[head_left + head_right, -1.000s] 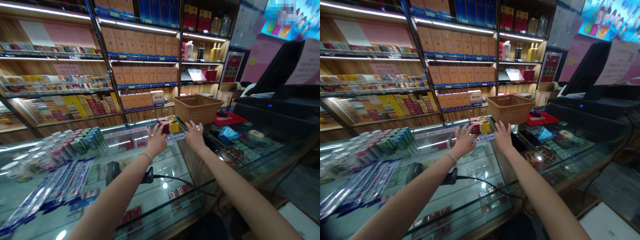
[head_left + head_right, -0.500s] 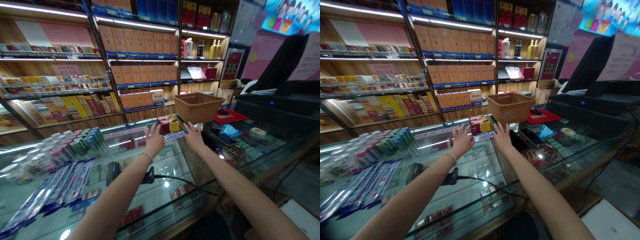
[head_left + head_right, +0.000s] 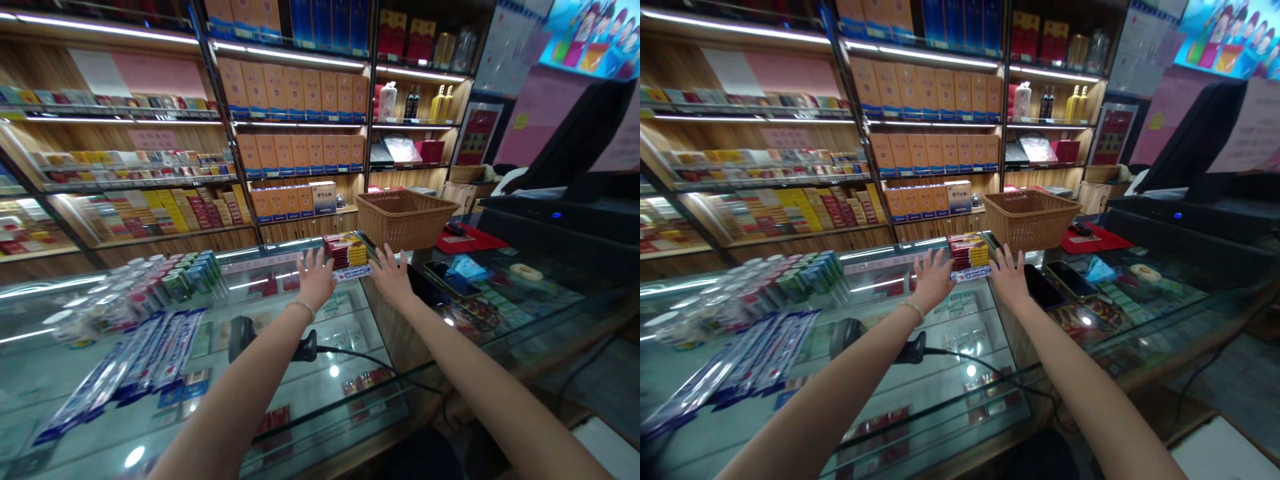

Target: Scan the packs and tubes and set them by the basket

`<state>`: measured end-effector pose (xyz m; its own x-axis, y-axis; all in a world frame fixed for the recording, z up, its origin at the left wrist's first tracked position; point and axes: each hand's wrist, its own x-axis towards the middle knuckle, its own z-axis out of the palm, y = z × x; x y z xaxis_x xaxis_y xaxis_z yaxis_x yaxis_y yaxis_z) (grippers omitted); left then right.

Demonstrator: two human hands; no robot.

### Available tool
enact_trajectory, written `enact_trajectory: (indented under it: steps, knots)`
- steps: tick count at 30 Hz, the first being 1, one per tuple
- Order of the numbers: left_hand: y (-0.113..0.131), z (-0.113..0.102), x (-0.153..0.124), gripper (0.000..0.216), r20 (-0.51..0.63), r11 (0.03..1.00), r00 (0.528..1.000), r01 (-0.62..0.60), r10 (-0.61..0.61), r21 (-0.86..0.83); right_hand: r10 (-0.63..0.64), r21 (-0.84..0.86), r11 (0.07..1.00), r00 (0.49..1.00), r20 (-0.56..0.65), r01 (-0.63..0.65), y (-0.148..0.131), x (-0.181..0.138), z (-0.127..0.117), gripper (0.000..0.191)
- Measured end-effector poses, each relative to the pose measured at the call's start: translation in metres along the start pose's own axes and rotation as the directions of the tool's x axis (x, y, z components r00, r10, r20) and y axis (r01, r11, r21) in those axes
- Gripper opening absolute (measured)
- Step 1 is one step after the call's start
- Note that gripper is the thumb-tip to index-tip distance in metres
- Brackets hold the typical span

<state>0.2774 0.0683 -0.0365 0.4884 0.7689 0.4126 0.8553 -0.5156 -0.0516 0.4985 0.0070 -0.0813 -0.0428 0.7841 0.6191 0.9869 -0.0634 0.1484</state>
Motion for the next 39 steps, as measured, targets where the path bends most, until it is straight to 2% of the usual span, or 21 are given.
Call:
enact_trajectory:
  steps: [3,6,12,16,18,22,27,34,39]
  knots:
    - [0.0,0.0,0.0,0.074,-0.002,1.0,1.0,0.015,-0.015,-0.019,-0.013,0.009,1.0,0.999,-0.05,0.013,0.001,-0.001,0.002,0.057]
    - [0.0,-0.001,-0.001,0.076,0.007,0.999,1.0,0.019,-0.019,-0.036,-0.01,0.005,1.0,0.997,-0.07,0.011,0.003,-0.002,0.003,0.066]
    - [0.001,-0.012,-0.008,0.074,0.02,0.997,0.999,0.03,-0.029,-0.064,-0.076,-0.019,0.997,0.992,-0.1,0.075,0.005,-0.003,0.003,0.062]
    - [-0.004,-0.031,-0.013,0.073,-0.03,0.997,0.999,0.007,-0.01,-0.078,-0.196,-0.038,0.98,0.976,-0.092,0.193,0.002,0.0,0.0,0.059]
    - [-0.012,-0.044,-0.017,0.072,-0.05,0.998,0.999,0.006,-0.009,-0.067,-0.208,-0.035,0.978,0.971,-0.118,0.205,-0.004,0.004,-0.005,0.059]
    - [-0.039,-0.072,-0.033,0.068,-0.132,1.0,0.991,0.014,-0.013,0.008,-0.127,0.02,0.991,0.97,-0.207,0.134,-0.033,0.02,-0.023,0.063]
    - [-0.086,-0.098,-0.065,0.066,-0.204,0.993,0.978,0.068,-0.048,0.095,-0.082,0.123,0.986,0.963,-0.257,0.116,-0.087,0.043,-0.055,0.064]
    - [-0.143,-0.115,-0.113,0.064,-0.222,0.973,0.961,0.193,-0.162,0.126,-0.076,0.238,0.962,0.969,-0.234,0.133,-0.157,0.059,-0.08,0.06]
    - [-0.178,-0.126,-0.137,0.062,-0.274,0.958,0.94,0.249,-0.204,0.143,-0.058,0.3,0.946,0.973,-0.225,0.126,-0.196,0.063,-0.093,0.057]
